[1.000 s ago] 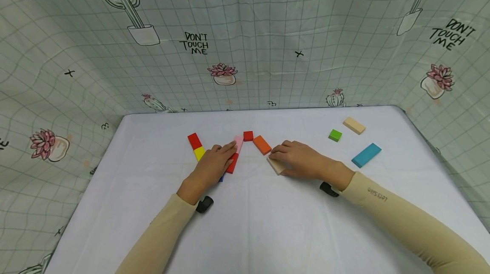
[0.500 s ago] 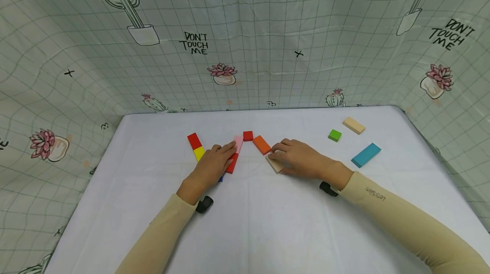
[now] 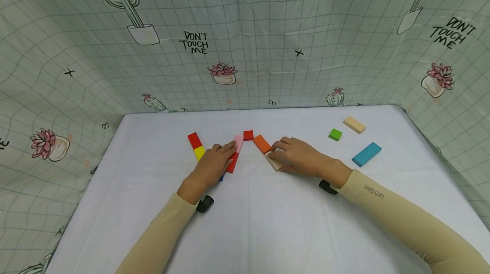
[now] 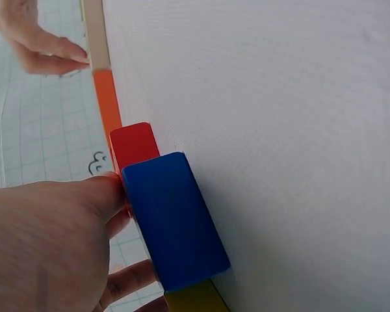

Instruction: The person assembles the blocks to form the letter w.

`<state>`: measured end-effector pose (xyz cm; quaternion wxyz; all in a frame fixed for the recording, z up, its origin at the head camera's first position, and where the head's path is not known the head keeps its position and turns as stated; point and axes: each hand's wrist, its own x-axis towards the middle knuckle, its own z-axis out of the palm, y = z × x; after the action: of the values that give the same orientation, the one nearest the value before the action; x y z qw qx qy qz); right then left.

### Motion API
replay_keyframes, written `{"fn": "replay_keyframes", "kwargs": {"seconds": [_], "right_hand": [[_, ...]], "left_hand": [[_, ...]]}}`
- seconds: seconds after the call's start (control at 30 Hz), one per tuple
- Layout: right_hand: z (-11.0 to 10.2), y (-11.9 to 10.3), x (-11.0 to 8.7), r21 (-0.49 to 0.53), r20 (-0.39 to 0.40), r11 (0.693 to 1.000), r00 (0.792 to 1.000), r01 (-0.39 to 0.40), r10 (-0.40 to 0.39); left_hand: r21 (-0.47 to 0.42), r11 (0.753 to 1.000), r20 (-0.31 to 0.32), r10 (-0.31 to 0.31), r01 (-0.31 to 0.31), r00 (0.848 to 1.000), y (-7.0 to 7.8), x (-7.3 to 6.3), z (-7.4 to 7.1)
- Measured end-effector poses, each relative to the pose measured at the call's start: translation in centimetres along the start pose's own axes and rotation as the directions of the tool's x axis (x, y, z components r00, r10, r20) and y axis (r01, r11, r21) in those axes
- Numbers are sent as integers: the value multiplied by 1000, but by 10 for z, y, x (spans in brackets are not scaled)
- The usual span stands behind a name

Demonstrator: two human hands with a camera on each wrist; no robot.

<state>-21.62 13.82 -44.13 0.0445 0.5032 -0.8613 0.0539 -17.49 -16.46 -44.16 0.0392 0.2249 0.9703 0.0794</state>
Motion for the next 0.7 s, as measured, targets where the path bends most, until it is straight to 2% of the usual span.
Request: {"fn": "replay_keyframes", "kwargs": {"seconds": [0.33, 0.7], "right_hand": [[-1, 0, 2, 9, 0, 1000, 1000, -3, 3], [0, -1, 1, 14, -14, 1000, 1000, 7, -7]], "left_hand": [[-3, 1000, 5, 0, 0, 1000, 0, 0, -2], [35, 999, 23, 3, -4, 1000, 1, 0, -2]]}}
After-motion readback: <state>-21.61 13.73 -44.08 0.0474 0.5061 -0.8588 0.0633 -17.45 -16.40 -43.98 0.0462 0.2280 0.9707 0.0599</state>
